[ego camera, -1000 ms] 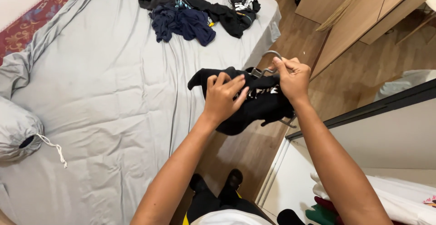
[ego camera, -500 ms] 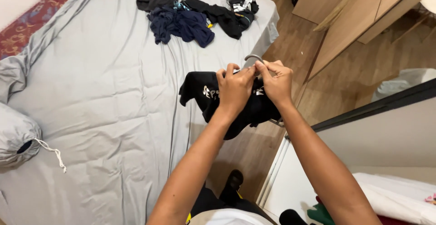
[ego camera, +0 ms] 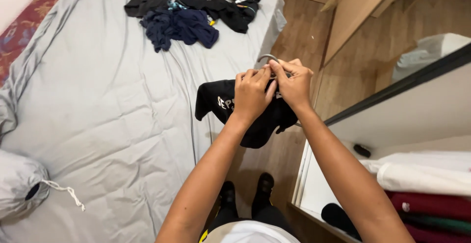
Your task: Hang a black t-shirt onto a hanger and place it in the closet.
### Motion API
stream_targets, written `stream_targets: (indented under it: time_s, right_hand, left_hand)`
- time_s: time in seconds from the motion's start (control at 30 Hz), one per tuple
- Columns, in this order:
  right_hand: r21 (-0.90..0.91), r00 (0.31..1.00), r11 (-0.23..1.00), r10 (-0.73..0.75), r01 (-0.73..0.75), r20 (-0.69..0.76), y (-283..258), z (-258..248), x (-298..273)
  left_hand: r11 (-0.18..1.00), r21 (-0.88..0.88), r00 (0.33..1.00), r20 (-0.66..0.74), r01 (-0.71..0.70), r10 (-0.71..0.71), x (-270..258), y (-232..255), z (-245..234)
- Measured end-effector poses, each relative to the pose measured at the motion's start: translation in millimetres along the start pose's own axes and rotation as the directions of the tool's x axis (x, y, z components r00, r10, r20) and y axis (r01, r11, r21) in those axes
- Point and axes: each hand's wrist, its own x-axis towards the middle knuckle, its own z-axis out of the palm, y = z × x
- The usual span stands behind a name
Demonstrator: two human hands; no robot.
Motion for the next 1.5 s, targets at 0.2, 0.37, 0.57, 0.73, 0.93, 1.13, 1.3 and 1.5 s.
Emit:
stream_targets:
  time_s: [0.2,0.37,0.57,0.73,0.93,1.13,1.3,1.5]
  right_hand:
    - [-0.167,0.972,0.966,-0.214,0.197,-0.093,-16,12,-17]
    - [-0.172,0.994,0.982,-0.096,0.085,-0.061,-24,-6,-22]
    - [-0.250,0.964,0.947,-0.145,0.199,0.222,-4,-59,-53]
    - [-0.308,0.949,0.922,-0.149,0.235,0.278,-16,-62,-81]
    - [-0.479,0.943,0.814,-0.255,0.328,0.212,-1,-39,-92]
    - [-0.449,0.901,0.789,-0.423,0.419,0.098,1,-39,-92]
    - [-0.476,0.907,0.783,-0.414,0.401,0.082,11,-59,-102]
    - [-0.489,0.934,0.800,-0.342,0.347,0.104,39,-82,-120]
  left_hand:
    - [1.000,0.000,0.993,-0.112,0.018,-0.018,-7,0,-2]
    - [0.999,0.036,0.995,-0.095,-0.002,0.005,-3,-10,-11]
    - [0.999,0.041,0.988,-0.152,-0.009,0.015,12,-25,-29]
    - [1.000,0.018,0.989,-0.144,-0.018,0.020,17,-30,-34]
    - [0.998,0.056,0.991,-0.134,-0.002,0.009,18,-36,-34]
    - [0.989,0.144,0.985,-0.167,-0.012,0.036,19,-53,-31]
    - [0.987,0.154,0.978,-0.208,0.045,-0.012,19,-74,-28]
    - [0.981,0.139,0.970,-0.221,0.134,-0.102,26,-94,-27]
